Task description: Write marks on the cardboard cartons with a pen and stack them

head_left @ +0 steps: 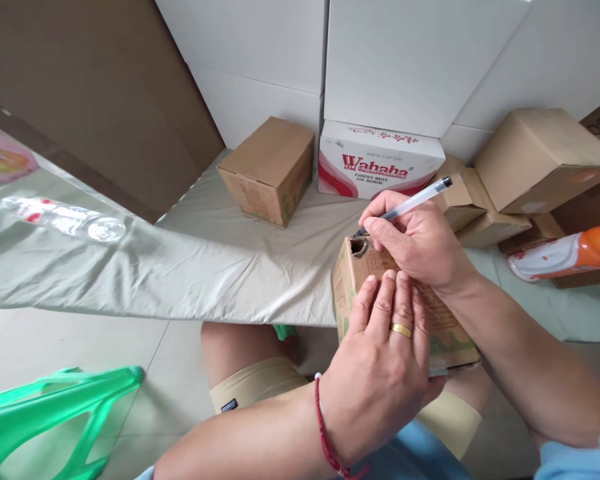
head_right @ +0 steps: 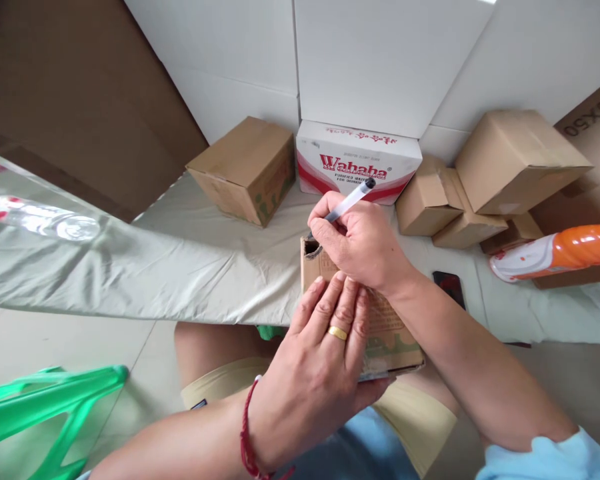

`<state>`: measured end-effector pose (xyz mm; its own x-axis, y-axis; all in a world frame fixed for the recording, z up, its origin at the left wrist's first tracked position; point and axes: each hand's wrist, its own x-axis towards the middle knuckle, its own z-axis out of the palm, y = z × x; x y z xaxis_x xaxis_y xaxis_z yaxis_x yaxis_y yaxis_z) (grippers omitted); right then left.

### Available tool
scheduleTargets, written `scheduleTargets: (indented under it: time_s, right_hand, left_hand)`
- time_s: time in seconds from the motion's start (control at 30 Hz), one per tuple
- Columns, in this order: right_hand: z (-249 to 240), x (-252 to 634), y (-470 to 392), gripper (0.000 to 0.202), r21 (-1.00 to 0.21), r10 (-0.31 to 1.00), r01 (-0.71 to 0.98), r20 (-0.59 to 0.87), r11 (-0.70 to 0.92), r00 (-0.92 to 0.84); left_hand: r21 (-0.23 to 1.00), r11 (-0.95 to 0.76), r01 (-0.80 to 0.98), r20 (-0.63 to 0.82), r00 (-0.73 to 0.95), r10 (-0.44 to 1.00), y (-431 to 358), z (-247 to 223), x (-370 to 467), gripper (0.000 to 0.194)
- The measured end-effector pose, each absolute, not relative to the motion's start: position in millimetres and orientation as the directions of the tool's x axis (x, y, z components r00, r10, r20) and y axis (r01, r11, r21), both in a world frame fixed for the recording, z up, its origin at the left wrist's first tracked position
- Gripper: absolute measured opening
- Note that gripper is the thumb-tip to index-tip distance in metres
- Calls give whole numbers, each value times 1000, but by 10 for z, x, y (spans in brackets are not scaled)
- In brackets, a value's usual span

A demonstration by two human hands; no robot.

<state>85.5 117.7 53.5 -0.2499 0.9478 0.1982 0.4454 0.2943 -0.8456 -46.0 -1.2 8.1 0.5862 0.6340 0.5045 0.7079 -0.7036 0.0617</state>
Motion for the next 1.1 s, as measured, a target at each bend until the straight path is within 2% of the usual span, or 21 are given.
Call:
scheduleTargets:
  time_s: [0.2,0.37,0.57,1.0,1.1]
  right_hand:
    - [517,874,1204,15,-850,960,445,241,280,-144]
    - [524,867,1195,15,-850,959,450,208,273,-191]
    - [533,886,1176,18,-845,965,467,234,260,-115]
    - [538,911,1147,20,-836,962,476,242,273,-127]
    - [534,916,1139,21,-856,960,434,245,281,-139]
  left_hand:
    - [64,-707,704,498,592,634,-14,75,-468,92]
    - [62,-705,707,503,588,634,-10,86,-470,90]
    - [64,-707,704,507,588,631,-3,94,-465,89]
    - [80,-714,696,489,597,636,-7,83,-460,89]
    - [88,-717,691,486,599,637,-8,85,-467,91]
